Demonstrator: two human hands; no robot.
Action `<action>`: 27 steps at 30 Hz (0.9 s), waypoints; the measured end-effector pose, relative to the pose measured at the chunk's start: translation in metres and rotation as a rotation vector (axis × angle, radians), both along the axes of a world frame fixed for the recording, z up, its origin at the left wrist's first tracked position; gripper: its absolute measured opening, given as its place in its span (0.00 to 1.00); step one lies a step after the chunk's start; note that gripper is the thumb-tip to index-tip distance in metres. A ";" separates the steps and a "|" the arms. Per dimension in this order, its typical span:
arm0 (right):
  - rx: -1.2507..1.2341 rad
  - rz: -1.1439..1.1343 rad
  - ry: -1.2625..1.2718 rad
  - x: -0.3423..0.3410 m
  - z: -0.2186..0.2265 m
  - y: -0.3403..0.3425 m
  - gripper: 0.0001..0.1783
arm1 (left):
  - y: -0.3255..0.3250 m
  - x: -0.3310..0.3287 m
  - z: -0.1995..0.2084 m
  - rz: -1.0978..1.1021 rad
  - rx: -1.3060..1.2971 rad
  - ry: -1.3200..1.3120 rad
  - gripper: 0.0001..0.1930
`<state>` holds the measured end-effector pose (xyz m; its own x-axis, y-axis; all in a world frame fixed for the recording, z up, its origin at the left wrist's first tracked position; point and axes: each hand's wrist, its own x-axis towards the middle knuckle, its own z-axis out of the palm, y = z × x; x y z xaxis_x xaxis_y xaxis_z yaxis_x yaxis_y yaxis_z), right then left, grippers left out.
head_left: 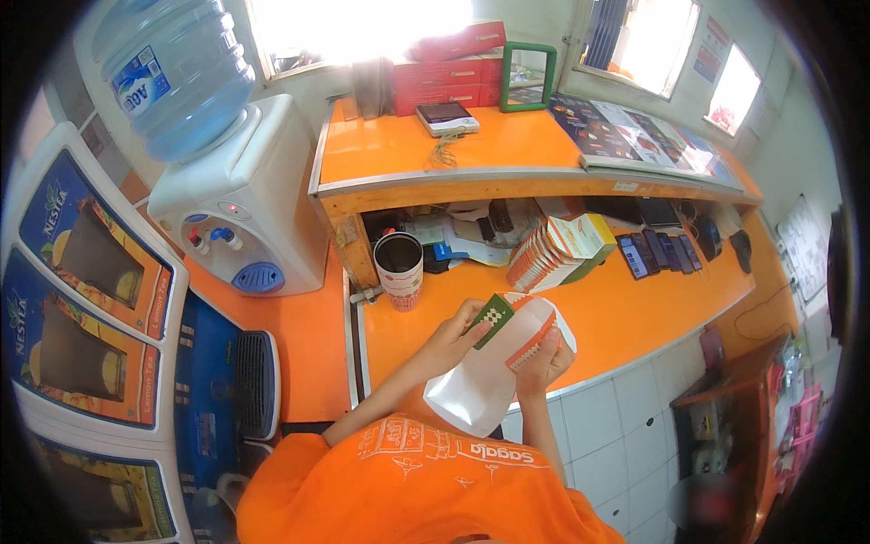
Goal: The person folds and assembles small paper boxes from flat printed sheets at a counter. They fold along creases, tuck flaps, and stack completed boxes while handling multiple units one at a time.
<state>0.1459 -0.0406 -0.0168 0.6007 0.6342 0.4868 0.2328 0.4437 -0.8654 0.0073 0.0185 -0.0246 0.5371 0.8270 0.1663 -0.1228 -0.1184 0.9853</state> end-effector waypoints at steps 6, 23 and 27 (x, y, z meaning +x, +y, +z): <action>-0.253 0.109 -0.156 -0.002 0.011 0.004 0.25 | 0.004 0.000 -0.010 0.523 0.208 0.162 0.26; -0.320 0.116 -0.608 0.014 -0.006 -0.011 0.12 | 0.018 -0.029 0.011 0.196 0.533 0.395 0.14; -0.264 0.146 -0.422 0.009 -0.001 -0.013 0.10 | 0.017 -0.031 0.013 0.130 0.307 0.516 0.16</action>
<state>0.1548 -0.0533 -0.0178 0.2823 0.8309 0.4795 0.5376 0.2770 -0.7964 -0.0236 0.0356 -0.0121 0.5100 0.8465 0.1528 0.3951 -0.3884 0.8325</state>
